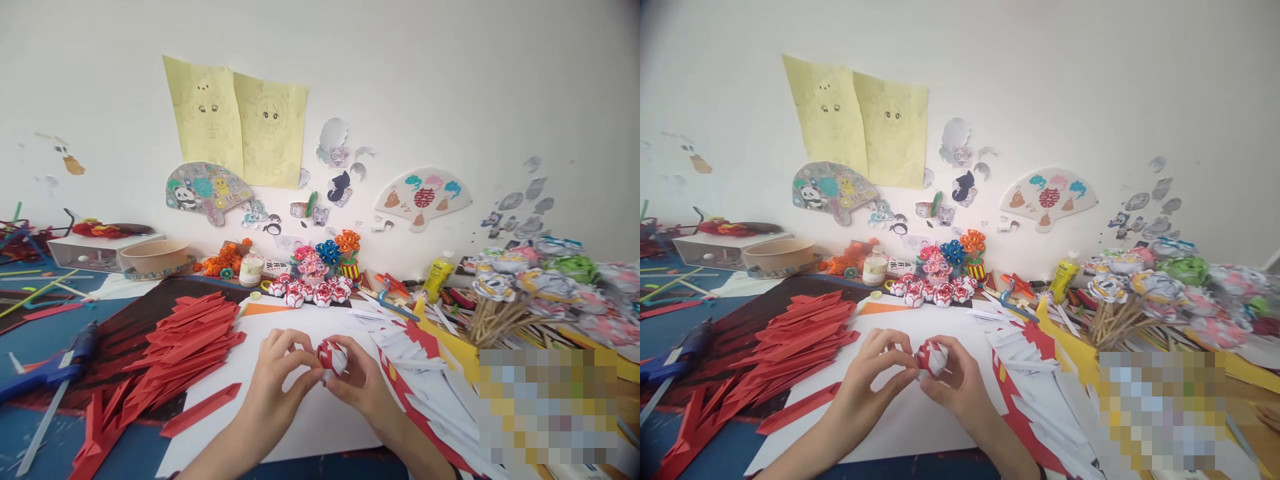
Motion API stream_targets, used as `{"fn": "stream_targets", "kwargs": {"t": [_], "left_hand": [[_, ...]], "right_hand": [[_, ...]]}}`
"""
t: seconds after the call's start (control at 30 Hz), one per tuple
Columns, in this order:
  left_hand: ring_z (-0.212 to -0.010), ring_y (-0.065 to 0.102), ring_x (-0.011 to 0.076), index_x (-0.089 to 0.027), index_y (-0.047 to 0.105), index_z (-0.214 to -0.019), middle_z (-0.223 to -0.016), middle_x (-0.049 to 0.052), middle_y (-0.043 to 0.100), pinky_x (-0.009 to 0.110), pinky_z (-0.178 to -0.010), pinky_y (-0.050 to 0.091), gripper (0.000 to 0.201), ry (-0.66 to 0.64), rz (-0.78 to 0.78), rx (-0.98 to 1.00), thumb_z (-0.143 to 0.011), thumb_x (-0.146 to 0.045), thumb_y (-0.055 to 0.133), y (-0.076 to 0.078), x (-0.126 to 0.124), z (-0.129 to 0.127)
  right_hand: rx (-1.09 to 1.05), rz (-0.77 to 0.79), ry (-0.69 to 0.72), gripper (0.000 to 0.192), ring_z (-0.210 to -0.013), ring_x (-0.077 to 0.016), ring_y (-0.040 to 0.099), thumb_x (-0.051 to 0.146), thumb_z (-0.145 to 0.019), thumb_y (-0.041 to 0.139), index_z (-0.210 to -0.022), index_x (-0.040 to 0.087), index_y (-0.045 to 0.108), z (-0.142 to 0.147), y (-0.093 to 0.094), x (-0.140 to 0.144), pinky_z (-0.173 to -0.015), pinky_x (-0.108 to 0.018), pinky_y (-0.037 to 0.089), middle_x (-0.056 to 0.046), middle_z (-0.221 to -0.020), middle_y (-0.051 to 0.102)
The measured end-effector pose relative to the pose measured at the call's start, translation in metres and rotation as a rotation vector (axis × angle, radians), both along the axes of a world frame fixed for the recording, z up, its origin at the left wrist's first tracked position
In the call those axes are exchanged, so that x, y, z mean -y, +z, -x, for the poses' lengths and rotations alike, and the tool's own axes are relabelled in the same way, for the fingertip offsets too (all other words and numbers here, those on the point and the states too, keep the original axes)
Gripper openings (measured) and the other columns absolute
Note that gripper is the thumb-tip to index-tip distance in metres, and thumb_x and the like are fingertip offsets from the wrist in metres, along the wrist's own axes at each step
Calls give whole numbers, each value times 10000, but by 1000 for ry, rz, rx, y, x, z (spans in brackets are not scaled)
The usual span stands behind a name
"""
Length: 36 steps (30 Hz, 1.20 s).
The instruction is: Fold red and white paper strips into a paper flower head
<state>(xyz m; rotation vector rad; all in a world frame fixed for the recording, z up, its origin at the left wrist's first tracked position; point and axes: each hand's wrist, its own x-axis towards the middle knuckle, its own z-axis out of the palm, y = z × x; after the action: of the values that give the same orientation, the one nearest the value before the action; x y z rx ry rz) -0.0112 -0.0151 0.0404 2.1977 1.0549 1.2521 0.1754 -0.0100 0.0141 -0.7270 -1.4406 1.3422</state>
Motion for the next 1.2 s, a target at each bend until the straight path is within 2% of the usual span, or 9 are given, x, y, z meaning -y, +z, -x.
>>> {"fn": "stream_targets", "kwargs": {"t": [0.1, 0.17, 0.53, 0.83, 0.93, 1.13, 1.2], "left_hand": [[-946, 504, 197, -250, 653, -882, -974, 37, 573, 323, -834, 414, 146, -39, 26, 57, -945, -280, 524, 4, -2, 3], [-969, 508, 200, -247, 650, -901, -987, 41, 569, 327, -853, 416, 121, -16, 20, 71, -938, -276, 538, 6, -3, 5], [-1000, 495, 213, -240, 634, -862, -1081, 46, 548, 346, -874, 424, 31, 32, -55, -45, -886, -247, 616, 4, -3, 4], [-1059, 482, 210, -235, 635, -815, -1115, 38, 547, 351, -929, 406, 72, -54, 28, -80, -883, -244, 613, 11, -2, 7], [-1045, 480, 214, -232, 625, -817, -1113, 37, 563, 353, -901, 390, 73, 10, -97, -157, -874, -197, 594, 9, 0, 7], [-916, 534, 199, -228, 611, -845, -1019, 30, 661, 370, -886, 314, 142, 213, -566, -327, -856, -114, 528, -2, 3, 1], [-887, 543, 191, -225, 612, -846, -979, 22, 679, 371, -900, 293, 163, 252, -665, -333, -835, -83, 533, -4, 3, 0]], "right_hand": [[-27, 21, -7, 451, -995, -198, 578, 339, -792, 753, -1176, 244, 538, -1, 4, 1, -837, -328, 491, -65, -1101, 613], [-42, 29, -2, 461, -998, -204, 578, 346, -782, 761, -1176, 241, 545, -1, 5, 1, -832, -332, 491, -67, -1099, 609], [-36, 95, 49, 472, -921, -202, 582, 363, -759, 776, -1166, 210, 594, 0, 2, 1, -766, -317, 497, -69, -1034, 626], [-40, 197, 124, 572, -990, -231, 578, 422, -743, 782, -1243, 206, 606, -5, 4, 0, -822, -351, 474, -92, -1063, 660], [-25, 198, 135, 589, -960, -226, 581, 439, -730, 787, -1241, 202, 614, -5, 4, 0, -812, -351, 474, -94, -1062, 659], [1, 165, 152, 505, -812, -180, 554, 466, -759, 752, -1156, 165, 669, 1, 5, 0, -710, -299, 460, -69, -923, 651], [-5, 152, 153, 488, -789, -174, 544, 484, -763, 741, -1123, 159, 685, 2, 6, 0, -691, -291, 452, -63, -894, 646]]}}
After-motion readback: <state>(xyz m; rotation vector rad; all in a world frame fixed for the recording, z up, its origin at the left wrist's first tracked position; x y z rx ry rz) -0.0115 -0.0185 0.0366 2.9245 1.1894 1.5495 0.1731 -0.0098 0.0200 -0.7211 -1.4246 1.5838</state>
